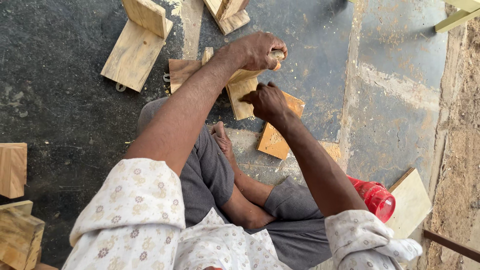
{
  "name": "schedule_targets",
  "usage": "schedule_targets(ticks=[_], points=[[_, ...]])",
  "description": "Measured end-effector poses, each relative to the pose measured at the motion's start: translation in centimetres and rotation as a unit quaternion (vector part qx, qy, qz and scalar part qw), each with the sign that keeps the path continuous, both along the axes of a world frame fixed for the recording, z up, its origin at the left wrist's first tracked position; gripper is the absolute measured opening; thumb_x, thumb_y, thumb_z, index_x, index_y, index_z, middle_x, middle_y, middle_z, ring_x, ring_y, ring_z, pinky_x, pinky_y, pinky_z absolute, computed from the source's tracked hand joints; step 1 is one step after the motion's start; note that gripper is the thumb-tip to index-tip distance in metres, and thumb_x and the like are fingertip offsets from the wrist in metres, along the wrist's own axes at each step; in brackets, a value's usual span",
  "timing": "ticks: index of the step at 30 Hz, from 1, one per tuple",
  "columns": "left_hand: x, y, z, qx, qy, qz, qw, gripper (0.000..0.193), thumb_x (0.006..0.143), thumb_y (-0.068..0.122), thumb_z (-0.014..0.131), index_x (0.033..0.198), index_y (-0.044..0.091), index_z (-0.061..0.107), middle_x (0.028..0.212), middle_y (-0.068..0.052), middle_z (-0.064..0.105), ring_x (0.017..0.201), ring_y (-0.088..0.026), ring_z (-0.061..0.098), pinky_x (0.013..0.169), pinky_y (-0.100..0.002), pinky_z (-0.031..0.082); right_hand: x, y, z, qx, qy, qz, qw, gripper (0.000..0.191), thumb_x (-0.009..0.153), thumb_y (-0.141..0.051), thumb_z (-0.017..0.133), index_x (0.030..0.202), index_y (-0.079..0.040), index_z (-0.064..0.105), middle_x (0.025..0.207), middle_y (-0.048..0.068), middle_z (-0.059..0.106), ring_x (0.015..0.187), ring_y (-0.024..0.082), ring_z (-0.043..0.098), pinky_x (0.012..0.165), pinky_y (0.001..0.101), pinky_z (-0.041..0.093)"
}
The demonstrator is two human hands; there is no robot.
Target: The person sits cross-legged on the floor sanding small wooden bracket-shaped pieces with a sanding block, rubbing the surfaces and edges of each piece. Sanded pieces are placed aside and stacked with other finished pieces near a yellow wall.
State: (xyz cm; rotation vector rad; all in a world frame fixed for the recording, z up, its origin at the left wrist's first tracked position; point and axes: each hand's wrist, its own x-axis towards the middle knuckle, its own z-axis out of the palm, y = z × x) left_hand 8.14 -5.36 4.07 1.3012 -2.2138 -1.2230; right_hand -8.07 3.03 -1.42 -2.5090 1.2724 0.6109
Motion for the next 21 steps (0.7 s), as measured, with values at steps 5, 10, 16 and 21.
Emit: schedule_targets(ticks=[5, 10, 16, 21], points=[[-0.2, 0.3, -0.2, -0.002, 0.025, -0.007, 1.000, 0.041, 0.090, 0.030, 0.074, 0.129, 0.021, 0.066, 0.121, -0.003, 0.071, 0.108, -0.022, 0.069, 0.099, -0.042, 0.054, -5.7, 6.1, 0.1, 0.024, 0.069, -0.003, 0.997, 0.048, 0.096, 0.002, 0.059, 0.124, -0.034, 0.076, 0.094, 0.002, 0.079, 0.086, 0.015, 0.063, 0.105, 0.0390, 0.048], [-0.7, -0.5, -0.9, -0.006, 0.017, -0.007, 1.000, 0.045, 0.089, 0.026, 0.071, 0.133, 0.020, 0.064, 0.123, -0.007, 0.070, 0.105, -0.024, 0.069, 0.096, -0.040, 0.056, -13.5, 11.9, -1.6, 0.106, -0.400, -0.477, 0.776, 0.034, 0.093, 0.001, 0.062, 0.125, -0.005, 0.072, 0.118, 0.015, 0.072, 0.098, 0.023, 0.073, 0.085, 0.0358, 0.067], [-0.1, 1.0, 0.2, 0.006, 0.049, 0.021, 0.999, 0.055, 0.089, 0.012, 0.062, 0.144, 0.009, 0.059, 0.134, -0.014, 0.068, 0.112, -0.028, 0.069, 0.101, -0.037, 0.055, -17.2, 15.6, -5.7, 0.156, -0.547, -0.748, 0.342, 0.070, 0.082, 0.005, 0.072, 0.148, 0.012, 0.046, 0.123, 0.027, 0.065, 0.104, 0.038, 0.071, 0.087, 0.0488, 0.061], [6.2, 4.1, 4.9, -0.065, 0.177, 0.127, 0.974, 0.063, 0.085, 0.012, 0.073, 0.143, -0.003, 0.052, 0.147, -0.017, 0.057, 0.133, -0.024, 0.058, 0.111, -0.031, 0.045, -15.7, 17.5, -4.8, -0.005, -0.426, -0.715, 0.555, 0.075, 0.086, -0.011, 0.074, 0.152, -0.001, 0.039, 0.137, 0.024, 0.060, 0.114, 0.036, 0.061, 0.092, 0.0461, 0.052]])
